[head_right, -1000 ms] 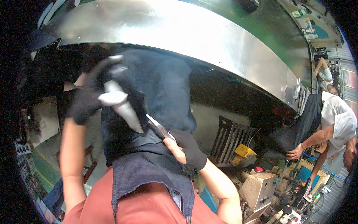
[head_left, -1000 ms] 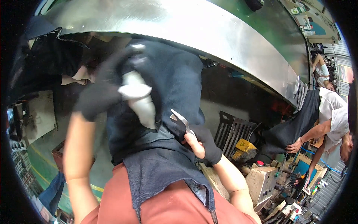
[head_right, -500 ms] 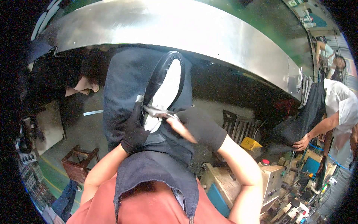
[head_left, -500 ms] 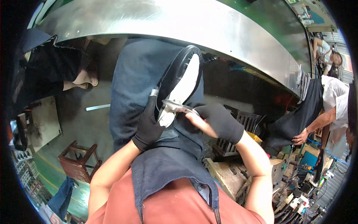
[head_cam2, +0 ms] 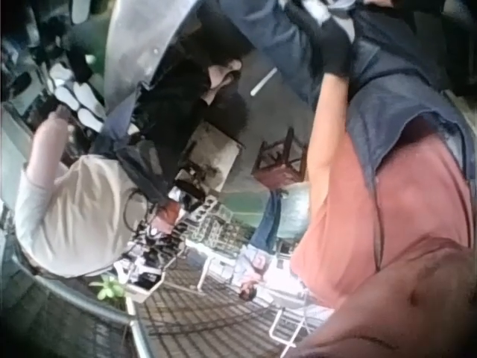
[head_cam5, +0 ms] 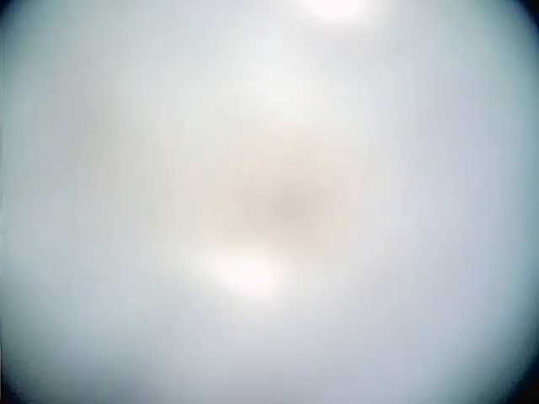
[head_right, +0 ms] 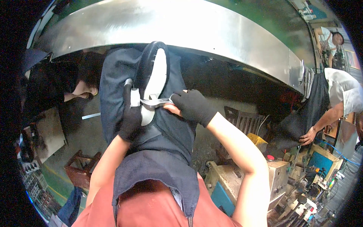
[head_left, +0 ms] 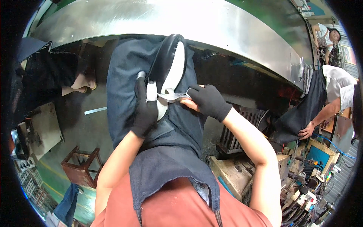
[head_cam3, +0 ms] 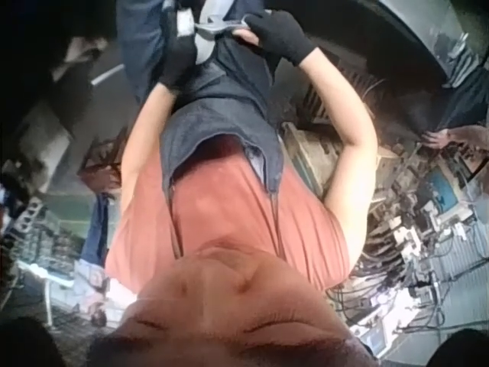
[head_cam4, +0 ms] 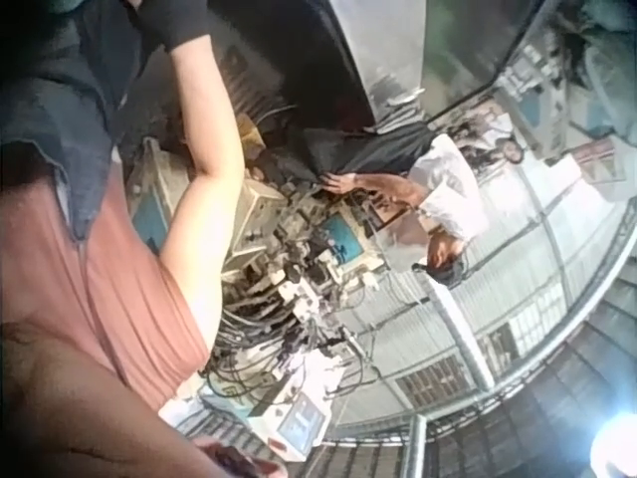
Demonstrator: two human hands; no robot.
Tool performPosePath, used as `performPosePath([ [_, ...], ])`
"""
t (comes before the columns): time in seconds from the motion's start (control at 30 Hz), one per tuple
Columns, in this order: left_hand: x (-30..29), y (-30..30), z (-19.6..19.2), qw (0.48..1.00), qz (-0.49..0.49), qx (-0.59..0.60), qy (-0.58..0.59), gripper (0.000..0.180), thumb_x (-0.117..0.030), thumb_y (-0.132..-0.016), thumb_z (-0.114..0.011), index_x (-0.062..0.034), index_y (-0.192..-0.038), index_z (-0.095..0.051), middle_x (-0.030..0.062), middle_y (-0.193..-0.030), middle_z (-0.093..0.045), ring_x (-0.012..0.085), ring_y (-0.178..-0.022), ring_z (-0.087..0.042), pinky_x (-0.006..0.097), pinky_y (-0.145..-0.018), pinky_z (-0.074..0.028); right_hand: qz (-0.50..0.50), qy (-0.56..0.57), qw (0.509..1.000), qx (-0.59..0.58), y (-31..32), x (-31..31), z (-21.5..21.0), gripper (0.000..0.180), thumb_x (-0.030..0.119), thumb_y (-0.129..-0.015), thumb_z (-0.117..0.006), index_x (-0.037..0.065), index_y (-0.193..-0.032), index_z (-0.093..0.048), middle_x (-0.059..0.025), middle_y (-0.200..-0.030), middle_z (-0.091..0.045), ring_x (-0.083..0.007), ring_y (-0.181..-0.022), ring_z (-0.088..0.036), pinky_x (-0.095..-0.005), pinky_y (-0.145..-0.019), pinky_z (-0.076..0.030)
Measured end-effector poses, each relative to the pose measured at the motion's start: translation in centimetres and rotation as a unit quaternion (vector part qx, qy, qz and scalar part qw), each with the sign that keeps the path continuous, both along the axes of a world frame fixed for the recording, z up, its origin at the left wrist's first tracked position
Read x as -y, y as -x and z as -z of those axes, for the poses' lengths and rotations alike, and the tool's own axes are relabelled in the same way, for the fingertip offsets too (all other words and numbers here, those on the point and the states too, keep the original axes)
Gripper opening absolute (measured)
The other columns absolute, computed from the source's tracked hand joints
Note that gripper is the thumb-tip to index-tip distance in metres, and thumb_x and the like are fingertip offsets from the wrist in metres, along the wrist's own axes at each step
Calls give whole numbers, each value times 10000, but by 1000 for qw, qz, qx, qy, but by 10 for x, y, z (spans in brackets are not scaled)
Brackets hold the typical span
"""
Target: Trim and finish shoe components at a factory conveyor workstation using hand tools.
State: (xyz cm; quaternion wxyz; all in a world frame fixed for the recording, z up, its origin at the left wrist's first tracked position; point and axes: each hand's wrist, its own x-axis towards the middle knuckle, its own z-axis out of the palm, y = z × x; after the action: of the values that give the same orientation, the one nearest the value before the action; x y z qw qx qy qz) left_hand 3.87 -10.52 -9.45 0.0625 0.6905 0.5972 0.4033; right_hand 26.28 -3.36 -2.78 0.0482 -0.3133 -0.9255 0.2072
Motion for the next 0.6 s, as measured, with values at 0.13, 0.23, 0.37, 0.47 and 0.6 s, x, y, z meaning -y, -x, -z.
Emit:
performPosePath([
  [0.13,-7,-12,-27,985,44,126,109,623,-174,-917,-577,73,-1431,-326,324,-1453,-369,462,-1366,-370,463,-1143,-306,193,683,704,-8,-25,-1,-36,531,464,-1014,-495,-22,-865,-647,-88,-662,-661,-148,-617,-660,-311,-588,-498],
  [0.23,-4,-9,-17,986,65,55,141,736,-268,-924,-585,103,-1453,-233,363,-1439,-356,491,-1335,-394,477,-1121,-338,39,321,928,186,-16,-27,-87,564,507,-967,-531,-11,-793,-670,-157,-713,-675,-268,-631,-682,-408,-598,-515],
  [0.37,-7,10,3,977,28,149,152,696,-269,-958,-518,103,-1462,-215,355,-1457,-342,483,-1353,-372,445,-1124,-332,-1,60,969,241,10,-5,-126,479,474,-885,-621,33,-706,-683,-168,-738,-679,-350,-668,-685,-455,-615,-529],
  [0.47,-20,22,-31,861,87,393,311,675,-272,-990,-535,25,-1505,-218,245,-1451,-415,325,-1346,-426,375,-1104,-357,-39,57,995,69,41,40,-126,445,478,-873,-638,41,-794,-659,-155,-743,-649,-327,-698,-671,-443,-628,-529],
  [0.6,-30,54,-38,867,200,313,332,477,-203,-1054,-415,6,-1477,-342,157,-1414,-477,234,-1305,-447,348,-1095,-365,-59,86,990,-93,37,40,-39,361,381,-936,-613,29,-855,-609,-151,-757,-581,-304,-656,-596,-399,-648,-496],
])
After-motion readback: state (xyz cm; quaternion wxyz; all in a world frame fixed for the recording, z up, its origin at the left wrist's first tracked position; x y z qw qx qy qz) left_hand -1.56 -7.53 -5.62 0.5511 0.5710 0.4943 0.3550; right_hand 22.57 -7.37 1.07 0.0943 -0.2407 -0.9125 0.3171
